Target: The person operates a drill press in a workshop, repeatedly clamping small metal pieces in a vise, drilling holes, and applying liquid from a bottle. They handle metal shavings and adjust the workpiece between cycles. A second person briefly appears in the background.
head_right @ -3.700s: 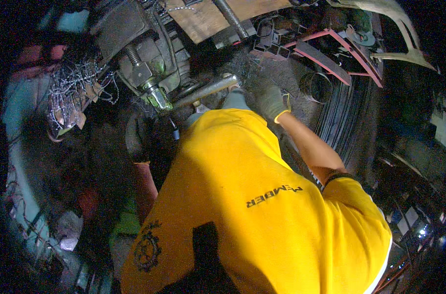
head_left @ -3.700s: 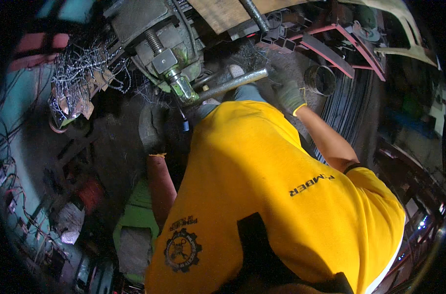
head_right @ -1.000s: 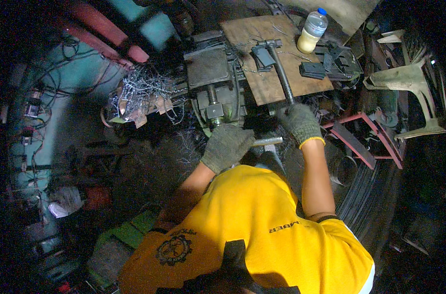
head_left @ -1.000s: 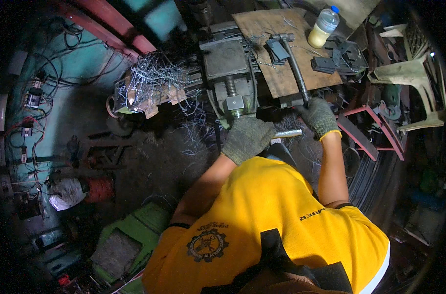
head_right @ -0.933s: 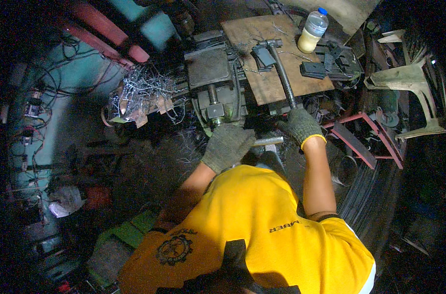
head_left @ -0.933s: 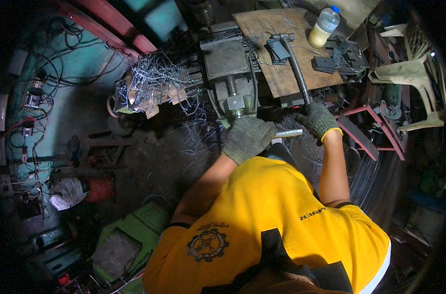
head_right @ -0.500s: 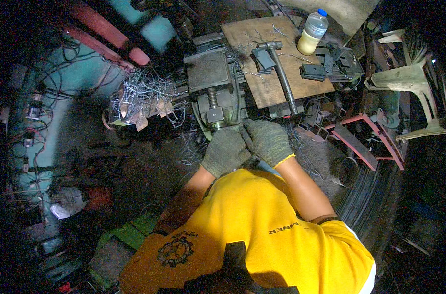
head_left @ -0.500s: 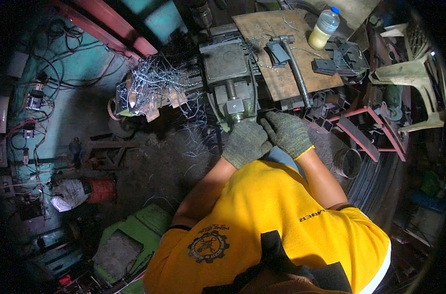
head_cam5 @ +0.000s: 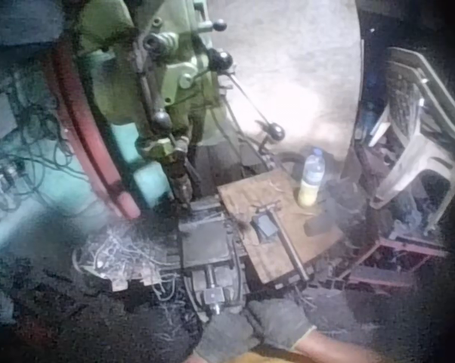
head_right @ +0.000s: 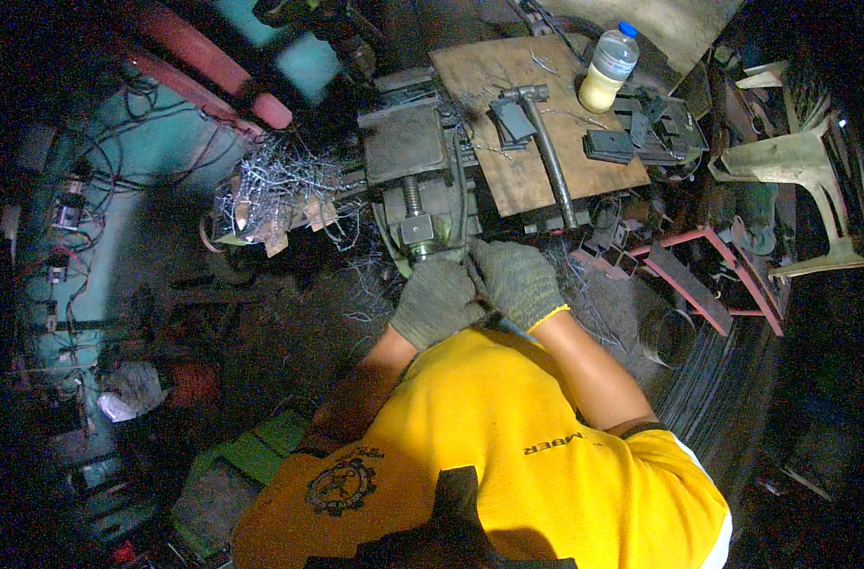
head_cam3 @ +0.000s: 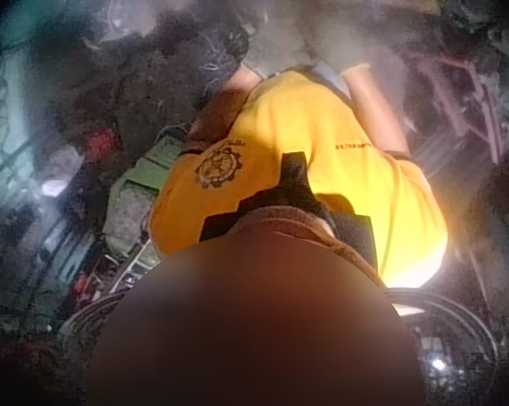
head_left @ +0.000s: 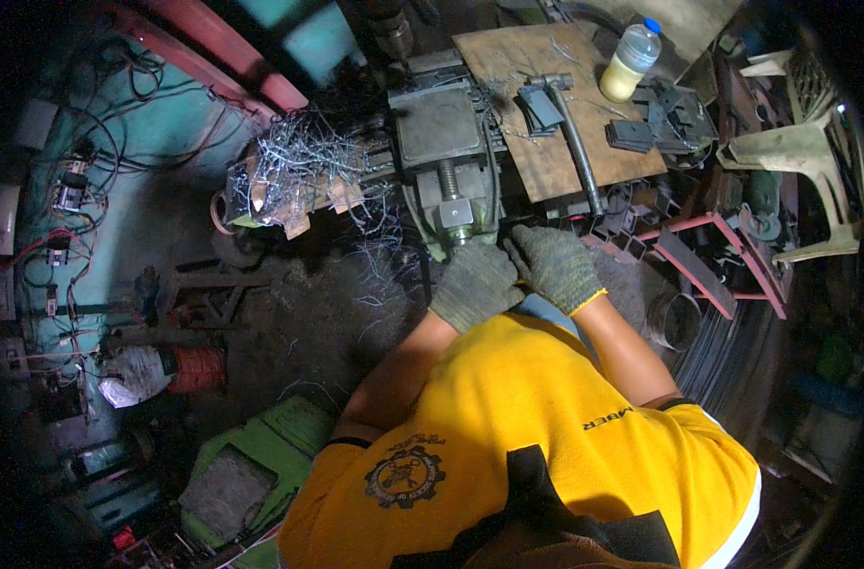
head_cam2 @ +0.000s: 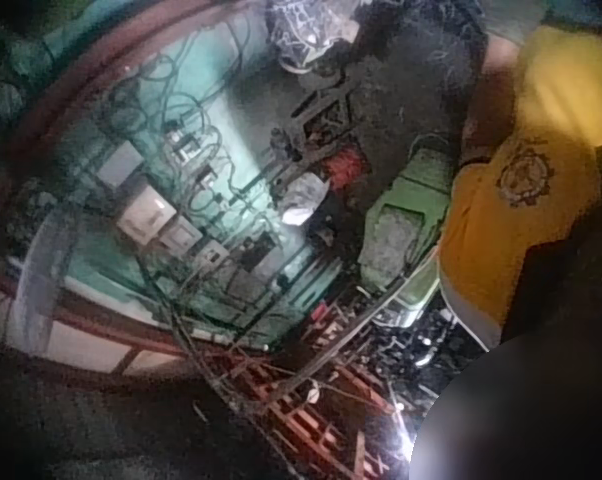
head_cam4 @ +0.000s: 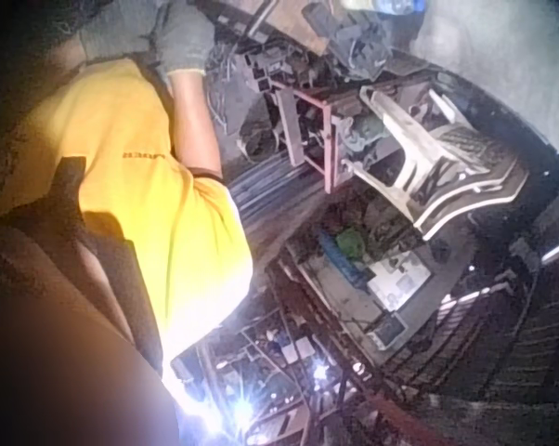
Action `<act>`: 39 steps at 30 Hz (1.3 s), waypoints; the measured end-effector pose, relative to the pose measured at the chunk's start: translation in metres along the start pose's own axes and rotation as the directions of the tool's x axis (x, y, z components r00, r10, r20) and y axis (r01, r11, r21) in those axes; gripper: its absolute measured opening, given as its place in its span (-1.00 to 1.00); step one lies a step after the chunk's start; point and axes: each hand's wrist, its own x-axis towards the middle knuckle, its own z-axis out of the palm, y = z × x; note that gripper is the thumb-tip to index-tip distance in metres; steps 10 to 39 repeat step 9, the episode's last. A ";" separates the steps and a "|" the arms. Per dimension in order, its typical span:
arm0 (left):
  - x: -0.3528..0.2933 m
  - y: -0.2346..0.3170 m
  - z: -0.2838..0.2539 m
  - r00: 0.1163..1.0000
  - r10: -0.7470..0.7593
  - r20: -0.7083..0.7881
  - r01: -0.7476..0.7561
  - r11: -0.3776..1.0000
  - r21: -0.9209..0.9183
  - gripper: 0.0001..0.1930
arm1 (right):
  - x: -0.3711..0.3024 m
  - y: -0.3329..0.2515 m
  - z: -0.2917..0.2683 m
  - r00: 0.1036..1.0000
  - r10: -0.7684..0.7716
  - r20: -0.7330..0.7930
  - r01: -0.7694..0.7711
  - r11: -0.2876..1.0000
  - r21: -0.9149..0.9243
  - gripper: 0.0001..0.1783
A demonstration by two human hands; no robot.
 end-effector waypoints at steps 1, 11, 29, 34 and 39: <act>0.000 -0.002 0.000 1.000 0.027 -0.007 -0.027 1.000 0.005 -0.66 | -0.001 0.000 -0.001 1.000 0.003 0.012 -0.003 1.000 -0.013 -0.68; -0.004 -0.006 0.013 0.999 0.029 0.032 -0.027 0.998 -0.052 -0.65 | 0.003 0.003 -0.005 0.993 0.026 0.119 -0.030 0.999 0.030 -0.67; -0.004 -0.006 0.013 0.999 0.029 0.032 -0.027 0.998 -0.052 -0.65 | 0.003 0.003 -0.005 0.993 0.026 0.119 -0.030 0.999 0.030 -0.67; -0.004 -0.006 0.013 0.999 0.029 0.032 -0.027 0.998 -0.052 -0.65 | 0.003 0.003 -0.005 0.993 0.026 0.119 -0.030 0.999 0.030 -0.67; -0.004 -0.006 0.013 0.999 0.029 0.032 -0.027 0.998 -0.052 -0.65 | 0.003 0.003 -0.005 0.993 0.026 0.119 -0.030 0.999 0.030 -0.67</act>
